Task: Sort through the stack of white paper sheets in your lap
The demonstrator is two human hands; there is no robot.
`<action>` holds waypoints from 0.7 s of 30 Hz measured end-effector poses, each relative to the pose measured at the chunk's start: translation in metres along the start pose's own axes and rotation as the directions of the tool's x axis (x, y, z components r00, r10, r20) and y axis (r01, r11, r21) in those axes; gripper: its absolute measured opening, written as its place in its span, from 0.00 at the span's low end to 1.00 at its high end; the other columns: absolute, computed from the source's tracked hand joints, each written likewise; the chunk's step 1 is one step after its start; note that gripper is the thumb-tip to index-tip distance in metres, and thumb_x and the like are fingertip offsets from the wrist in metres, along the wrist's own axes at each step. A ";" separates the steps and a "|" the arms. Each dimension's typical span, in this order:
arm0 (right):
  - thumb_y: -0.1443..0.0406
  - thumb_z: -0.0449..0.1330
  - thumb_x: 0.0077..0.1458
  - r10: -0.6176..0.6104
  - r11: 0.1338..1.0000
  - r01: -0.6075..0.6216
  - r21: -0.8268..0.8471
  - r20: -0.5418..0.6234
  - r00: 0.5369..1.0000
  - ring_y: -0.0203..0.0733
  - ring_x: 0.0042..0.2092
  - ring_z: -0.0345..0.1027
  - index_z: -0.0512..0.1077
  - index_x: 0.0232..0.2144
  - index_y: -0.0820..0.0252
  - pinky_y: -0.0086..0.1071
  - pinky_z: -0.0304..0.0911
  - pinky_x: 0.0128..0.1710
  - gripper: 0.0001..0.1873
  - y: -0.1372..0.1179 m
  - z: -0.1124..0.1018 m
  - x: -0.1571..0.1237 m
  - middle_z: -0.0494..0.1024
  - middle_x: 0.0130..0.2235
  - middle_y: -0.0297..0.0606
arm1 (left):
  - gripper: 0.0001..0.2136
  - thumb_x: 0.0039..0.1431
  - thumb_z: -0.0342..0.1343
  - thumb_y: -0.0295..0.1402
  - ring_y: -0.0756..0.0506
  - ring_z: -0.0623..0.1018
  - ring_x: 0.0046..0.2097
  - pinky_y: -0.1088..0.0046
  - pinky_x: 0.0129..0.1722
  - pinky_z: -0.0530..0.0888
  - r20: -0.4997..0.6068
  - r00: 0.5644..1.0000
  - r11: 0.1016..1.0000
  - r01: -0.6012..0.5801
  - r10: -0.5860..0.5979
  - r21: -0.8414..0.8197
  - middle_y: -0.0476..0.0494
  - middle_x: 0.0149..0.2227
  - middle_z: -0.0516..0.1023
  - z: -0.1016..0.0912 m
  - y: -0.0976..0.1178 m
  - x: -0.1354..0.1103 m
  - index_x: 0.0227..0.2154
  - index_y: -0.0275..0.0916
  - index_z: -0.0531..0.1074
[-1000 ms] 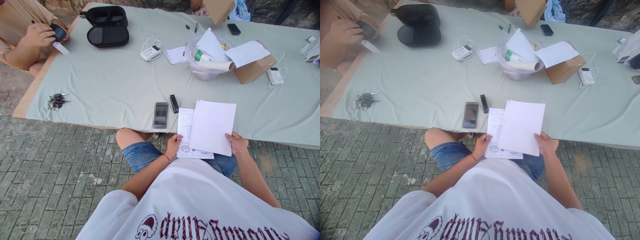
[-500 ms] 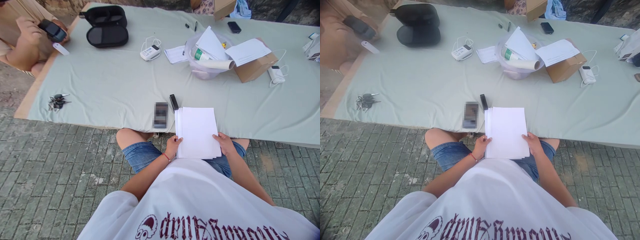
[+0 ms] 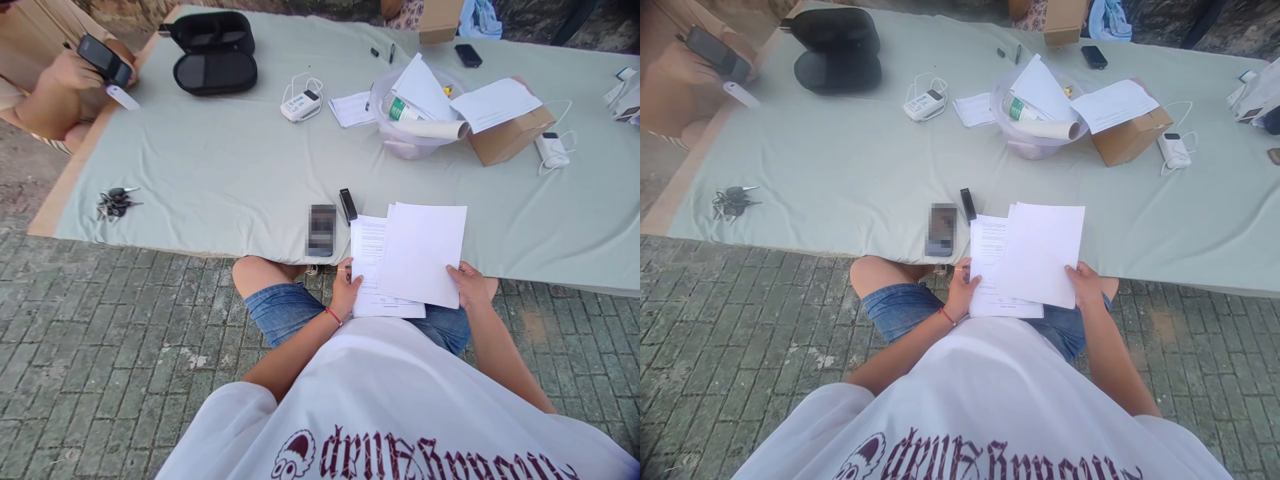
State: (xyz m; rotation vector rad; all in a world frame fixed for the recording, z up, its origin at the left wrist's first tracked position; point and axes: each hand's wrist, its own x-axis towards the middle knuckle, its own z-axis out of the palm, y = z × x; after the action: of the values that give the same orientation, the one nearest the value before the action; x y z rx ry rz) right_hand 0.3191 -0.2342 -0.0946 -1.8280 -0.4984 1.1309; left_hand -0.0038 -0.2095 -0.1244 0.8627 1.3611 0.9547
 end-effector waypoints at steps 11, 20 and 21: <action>0.55 0.71 0.43 0.064 0.998 -0.070 0.007 0.306 0.950 0.44 0.34 0.77 0.76 0.37 0.56 0.37 0.73 0.36 0.19 0.003 0.032 -0.020 0.83 0.36 0.36 | 0.14 0.56 0.56 0.45 0.48 0.73 0.34 0.71 0.38 0.69 0.045 0.988 0.980 0.153 -0.148 -0.126 0.48 0.31 0.76 0.003 -0.003 -0.001 0.32 0.37 0.75; 0.51 0.68 0.45 0.085 0.990 -0.054 -0.131 0.245 0.966 0.43 0.31 0.74 0.74 0.31 0.57 0.34 0.69 0.32 0.17 0.012 0.030 -0.019 0.82 0.31 0.34 | 0.13 0.53 0.59 0.42 0.52 0.64 0.27 0.75 0.30 0.63 -0.001 0.992 0.991 0.126 -0.126 0.050 0.55 0.24 0.66 0.003 -0.001 0.000 0.26 0.40 0.63; 0.51 0.67 0.46 0.072 0.987 -0.036 -0.156 0.226 0.971 0.43 0.30 0.74 0.74 0.30 0.56 0.34 0.69 0.31 0.17 0.013 0.027 -0.017 0.81 0.30 0.33 | 0.14 0.52 0.61 0.42 0.52 0.64 0.27 0.75 0.30 0.63 -0.003 0.991 0.990 0.131 -0.131 0.056 0.55 0.24 0.66 0.003 0.000 0.000 0.26 0.40 0.63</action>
State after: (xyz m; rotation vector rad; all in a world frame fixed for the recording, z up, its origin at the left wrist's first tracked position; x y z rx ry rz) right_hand 0.2862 -0.2403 -0.1015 -1.8572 -0.6891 1.3856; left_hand -0.0005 -0.2093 -0.1247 0.8046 1.4320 0.8183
